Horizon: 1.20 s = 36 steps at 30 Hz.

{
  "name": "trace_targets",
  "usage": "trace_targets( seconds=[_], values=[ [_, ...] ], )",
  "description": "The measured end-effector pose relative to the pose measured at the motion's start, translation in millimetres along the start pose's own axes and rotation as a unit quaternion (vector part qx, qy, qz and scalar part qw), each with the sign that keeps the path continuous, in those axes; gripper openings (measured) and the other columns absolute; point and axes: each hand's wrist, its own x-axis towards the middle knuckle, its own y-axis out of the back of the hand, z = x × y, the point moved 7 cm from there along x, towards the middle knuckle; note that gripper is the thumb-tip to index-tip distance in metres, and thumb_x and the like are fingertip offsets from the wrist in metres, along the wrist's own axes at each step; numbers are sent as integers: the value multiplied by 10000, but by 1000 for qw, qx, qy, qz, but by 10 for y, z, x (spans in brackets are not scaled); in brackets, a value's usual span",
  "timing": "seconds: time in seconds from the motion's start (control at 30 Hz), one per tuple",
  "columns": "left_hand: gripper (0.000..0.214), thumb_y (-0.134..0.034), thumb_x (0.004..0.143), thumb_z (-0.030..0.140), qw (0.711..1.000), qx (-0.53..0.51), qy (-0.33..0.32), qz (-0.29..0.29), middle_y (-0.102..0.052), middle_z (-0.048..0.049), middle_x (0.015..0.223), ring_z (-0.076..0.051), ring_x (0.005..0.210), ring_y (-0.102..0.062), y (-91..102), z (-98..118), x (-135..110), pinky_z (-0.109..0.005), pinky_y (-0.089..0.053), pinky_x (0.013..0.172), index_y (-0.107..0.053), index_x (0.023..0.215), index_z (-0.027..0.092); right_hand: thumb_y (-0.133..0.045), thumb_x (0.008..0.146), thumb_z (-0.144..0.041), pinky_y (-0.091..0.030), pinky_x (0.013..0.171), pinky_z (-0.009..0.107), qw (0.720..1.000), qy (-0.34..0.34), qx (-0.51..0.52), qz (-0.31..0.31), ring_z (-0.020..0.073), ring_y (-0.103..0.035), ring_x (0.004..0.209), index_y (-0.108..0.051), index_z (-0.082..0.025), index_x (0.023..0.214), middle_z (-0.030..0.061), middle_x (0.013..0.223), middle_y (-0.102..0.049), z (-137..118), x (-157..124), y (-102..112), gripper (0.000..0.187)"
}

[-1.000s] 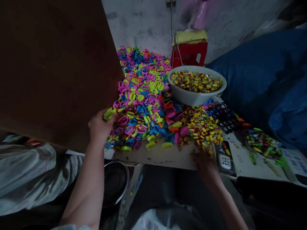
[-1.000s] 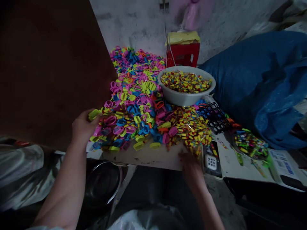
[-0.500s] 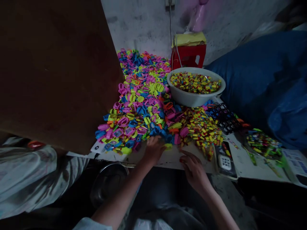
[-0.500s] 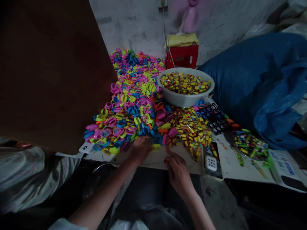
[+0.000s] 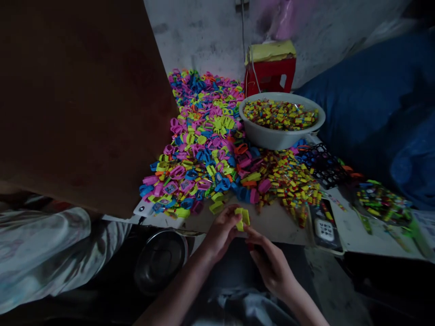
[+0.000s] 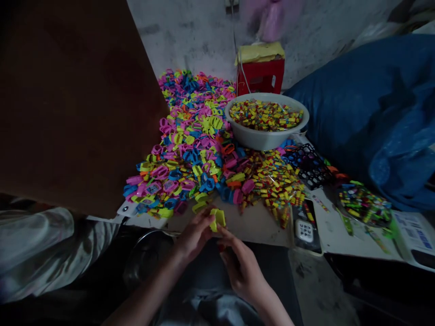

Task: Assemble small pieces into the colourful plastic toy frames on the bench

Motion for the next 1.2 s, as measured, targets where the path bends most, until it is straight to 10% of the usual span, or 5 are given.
trace_targets(
  seconds=[0.17, 0.37, 0.77, 1.2],
  values=[
    [588, -816, 688, 435, 986, 147, -81, -26, -675, -81, 1075, -207, 958, -666, -211, 138, -199, -321, -524, 854, -576, 1170, 199, -530, 932, -181, -566, 759, 234, 985, 8, -67, 161, 154, -695, 882, -605, -256, 1134, 51, 992, -721, -153, 33, 461, 228],
    [496, -810, 700, 358, 898, 402, -165, -63, -716, -46, 1073, -214, 983, -669, -383, 356, -347, -310, -498, 879, -647, 1156, 250, -561, 906, -170, -550, 746, 228, 977, 30, -138, 159, 142, -666, 842, -621, -252, 1117, 32, 942, -688, -389, 129, 592, 234],
    [417, -851, 654, 392, 839, 474, -264, -29, -728, -32, 921, -186, 865, -679, -436, 515, -403, -262, -512, 773, -733, 1015, 221, -557, 899, -109, -533, 761, 241, 974, 49, -152, 158, 145, -665, 887, -579, -238, 1084, 42, 990, -671, -466, 72, 579, 225],
    [437, -809, 658, 478, 866, 486, -114, -29, -755, -56, 932, -227, 867, -684, -247, 303, -292, -275, -510, 755, -760, 1002, 214, -504, 938, -168, -384, 722, 323, 937, 93, -338, 13, 180, -582, 787, -546, -214, 1008, 63, 967, -676, -449, 80, 397, 93]
  ],
)
